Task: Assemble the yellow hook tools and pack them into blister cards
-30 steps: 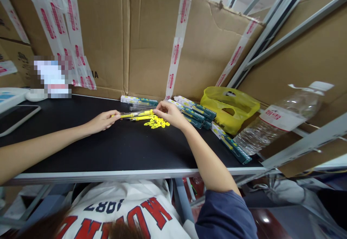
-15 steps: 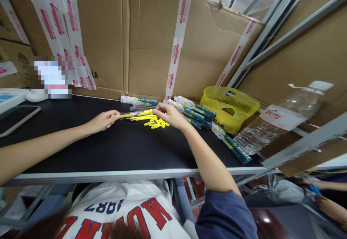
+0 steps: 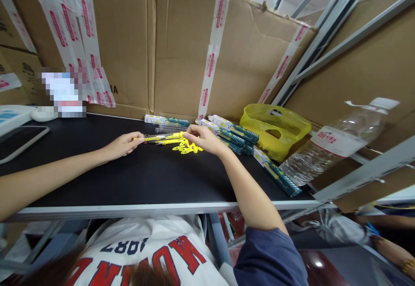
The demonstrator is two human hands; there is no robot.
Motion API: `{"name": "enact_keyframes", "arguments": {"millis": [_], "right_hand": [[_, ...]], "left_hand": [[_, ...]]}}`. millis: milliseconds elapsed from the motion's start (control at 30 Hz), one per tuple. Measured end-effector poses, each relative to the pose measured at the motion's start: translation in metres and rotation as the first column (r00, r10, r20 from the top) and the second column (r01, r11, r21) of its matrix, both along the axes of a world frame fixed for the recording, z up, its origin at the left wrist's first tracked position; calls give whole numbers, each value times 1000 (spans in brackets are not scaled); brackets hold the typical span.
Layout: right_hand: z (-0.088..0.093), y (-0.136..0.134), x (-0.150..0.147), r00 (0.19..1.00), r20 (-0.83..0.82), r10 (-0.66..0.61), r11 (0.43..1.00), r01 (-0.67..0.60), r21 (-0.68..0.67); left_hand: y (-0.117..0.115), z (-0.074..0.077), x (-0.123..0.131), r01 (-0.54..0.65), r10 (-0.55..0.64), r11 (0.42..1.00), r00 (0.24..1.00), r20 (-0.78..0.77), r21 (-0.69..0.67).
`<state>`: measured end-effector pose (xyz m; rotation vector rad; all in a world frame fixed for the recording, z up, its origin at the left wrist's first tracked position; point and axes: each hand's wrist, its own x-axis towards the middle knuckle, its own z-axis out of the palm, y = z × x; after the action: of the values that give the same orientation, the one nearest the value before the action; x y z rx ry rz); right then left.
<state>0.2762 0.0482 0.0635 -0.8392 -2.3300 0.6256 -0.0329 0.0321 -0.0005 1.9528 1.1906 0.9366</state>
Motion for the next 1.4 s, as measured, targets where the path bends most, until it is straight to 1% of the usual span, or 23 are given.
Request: {"name": "enact_keyframes", "arguments": {"millis": [133,233,400,500,600,800,867,1000,1100,1167,1333,1400], "right_hand": [[0,0,-1,997,66,-36,999,33,43],[-1,1,-1,995,91,-34,998,29,52],[0,0,0,999,23,-40,999,40,20],[0,-2,0,999,-38,-4,999,3,-41],[-1,-2,-2,999,-48,15,997,-18,-72],[0,-2,-2,998,57,-30,999,28,27],[0,-1,-2,998,47,-41,999,39,31],[0,-1,0,999,-38,-16,999,14,-49],[-1,-1,-1,999,-49,24,996,-28,-80],[-1,-3,-2,999,-32,23,998,-25,-65],[1,-4,-3,999,46,-25,1000,25,13],[1,-4,-2,999,31,-29,1000,29,9]], "left_hand": [[-1,0,0,0,0,1000,1000,-3,8],[0,0,1,4,-4,1000,1000,5,-5],[0,0,1,-13,13,999,1000,17,-33],[-2,2,2,-24,24,999,1000,8,-30],[-3,4,2,-15,15,1000,1000,2,-20],[-3,4,2,-10,10,1000,1000,3,-14],[-3,3,2,-13,13,1000,1000,3,-15],[-3,2,2,-14,14,1000,1000,1,-11],[-3,2,2,-15,15,1000,1000,2,-13],[-3,2,2,-17,17,1000,1000,4,-17],[-3,2,1,-13,13,1000,1000,4,-17],[-2,1,1,-13,14,1000,1000,11,-25]]}}
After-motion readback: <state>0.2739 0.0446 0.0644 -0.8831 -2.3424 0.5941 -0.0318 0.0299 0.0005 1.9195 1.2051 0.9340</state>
